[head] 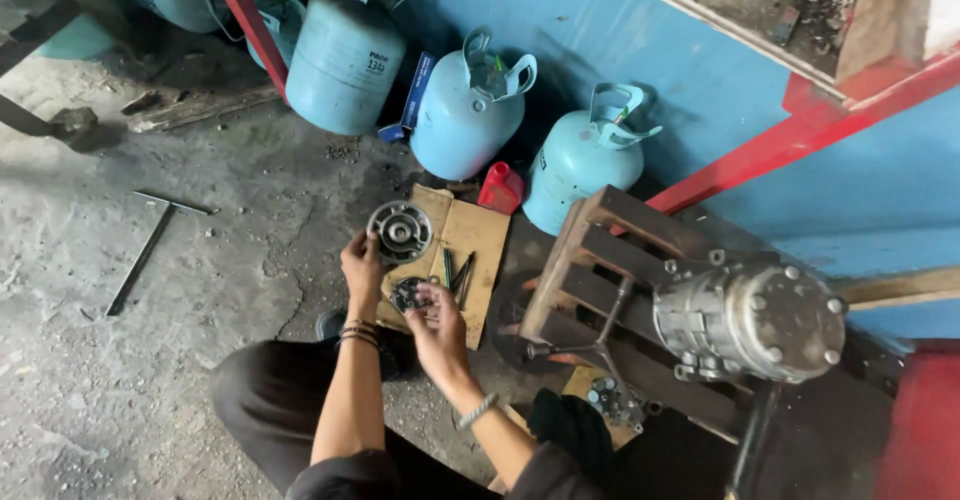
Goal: Disassembling and reassembling an automotive AC compressor on a workshop floor
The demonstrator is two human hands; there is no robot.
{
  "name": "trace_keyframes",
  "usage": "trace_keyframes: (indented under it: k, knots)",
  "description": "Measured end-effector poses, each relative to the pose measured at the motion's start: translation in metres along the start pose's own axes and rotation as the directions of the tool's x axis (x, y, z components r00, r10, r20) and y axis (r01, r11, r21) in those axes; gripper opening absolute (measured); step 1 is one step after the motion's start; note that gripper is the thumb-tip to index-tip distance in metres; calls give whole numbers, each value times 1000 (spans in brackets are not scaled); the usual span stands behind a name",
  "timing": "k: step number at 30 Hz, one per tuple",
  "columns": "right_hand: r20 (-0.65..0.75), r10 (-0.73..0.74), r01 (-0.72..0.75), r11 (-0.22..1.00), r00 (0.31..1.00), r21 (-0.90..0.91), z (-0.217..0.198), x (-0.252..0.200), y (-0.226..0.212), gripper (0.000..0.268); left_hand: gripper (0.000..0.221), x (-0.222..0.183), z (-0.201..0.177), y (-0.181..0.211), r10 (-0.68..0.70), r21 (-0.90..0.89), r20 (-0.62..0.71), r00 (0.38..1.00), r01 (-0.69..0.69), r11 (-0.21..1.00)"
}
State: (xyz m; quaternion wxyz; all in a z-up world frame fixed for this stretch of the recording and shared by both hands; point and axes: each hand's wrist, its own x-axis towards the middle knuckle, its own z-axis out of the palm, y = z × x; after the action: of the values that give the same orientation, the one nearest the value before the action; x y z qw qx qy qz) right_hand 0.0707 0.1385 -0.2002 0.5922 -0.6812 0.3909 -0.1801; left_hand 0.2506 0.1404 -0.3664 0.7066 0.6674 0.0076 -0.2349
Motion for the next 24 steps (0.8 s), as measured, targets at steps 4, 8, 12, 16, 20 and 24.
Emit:
trace_keyframes:
  k: [4, 8, 12, 16, 20, 24]
  knots:
    - [-57, 163, -158, 983, 985, 89, 19, 78, 135, 52, 40, 28, 7, -91, -144, -48, -12, 989, 143, 989]
    - [-93, 264, -251, 959, 960, 127, 25, 106, 213, 50, 39, 59, 14, -185, 5, 306, -117, 993, 31, 952]
    - [27, 457, -440, 835, 889, 332, 17, 124, 248, 62, 27, 73, 10, -256, 101, 208, 1, 995, -99, 973]
    - [54, 525, -503, 774, 849, 383, 11, 103, 255, 59, 25, 76, 8, -281, 136, 285, 23, 990, -137, 949]
    - [103, 590, -575, 710, 801, 405, 1, 70, 213, 56, 35, 91, 19, -312, -132, 172, -40, 990, 137, 976]
    - [154, 635, -637, 663, 757, 394, -10, 52, 205, 53, 38, 98, 28, -327, -167, 334, -70, 983, 181, 925]
